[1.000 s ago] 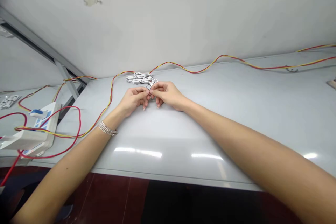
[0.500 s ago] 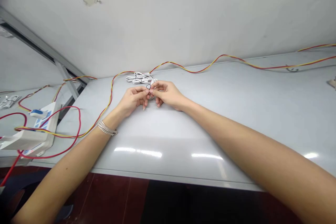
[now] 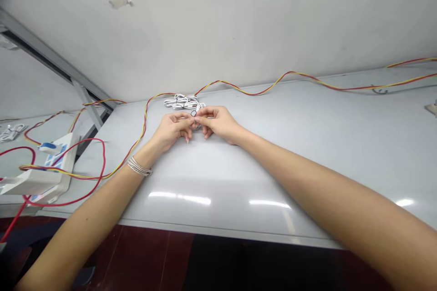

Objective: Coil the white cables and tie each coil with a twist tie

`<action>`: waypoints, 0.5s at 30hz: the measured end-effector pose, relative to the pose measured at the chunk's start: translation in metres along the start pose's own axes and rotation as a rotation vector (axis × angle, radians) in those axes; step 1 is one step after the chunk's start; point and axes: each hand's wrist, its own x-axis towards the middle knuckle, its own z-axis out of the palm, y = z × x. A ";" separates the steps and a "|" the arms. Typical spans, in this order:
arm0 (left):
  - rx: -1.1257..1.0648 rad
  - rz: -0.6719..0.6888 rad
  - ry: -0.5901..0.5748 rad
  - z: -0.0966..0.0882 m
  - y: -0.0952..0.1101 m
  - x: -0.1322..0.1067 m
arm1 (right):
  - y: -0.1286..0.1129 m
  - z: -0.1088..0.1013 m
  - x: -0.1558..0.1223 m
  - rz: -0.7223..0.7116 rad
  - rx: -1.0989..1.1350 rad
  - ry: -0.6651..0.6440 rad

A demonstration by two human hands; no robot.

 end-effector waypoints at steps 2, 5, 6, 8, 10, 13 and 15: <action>0.015 0.035 0.050 0.001 0.000 0.000 | 0.000 0.000 0.000 0.008 0.012 0.014; 0.097 0.122 0.147 0.002 0.000 0.000 | 0.000 0.000 0.001 0.022 0.010 0.050; 0.140 0.146 0.177 0.002 -0.001 0.001 | 0.000 0.000 0.001 0.025 0.008 0.059; 0.240 0.183 0.236 0.001 -0.003 0.002 | 0.000 0.001 0.001 0.031 0.007 0.072; 0.361 0.221 0.286 0.000 -0.007 0.004 | -0.001 0.002 0.001 0.033 0.013 0.091; 0.576 0.262 0.324 0.000 -0.010 0.005 | -0.001 0.003 0.002 0.031 0.030 0.118; 0.695 0.286 0.284 0.001 -0.011 0.006 | -0.001 0.002 0.002 0.029 0.035 0.124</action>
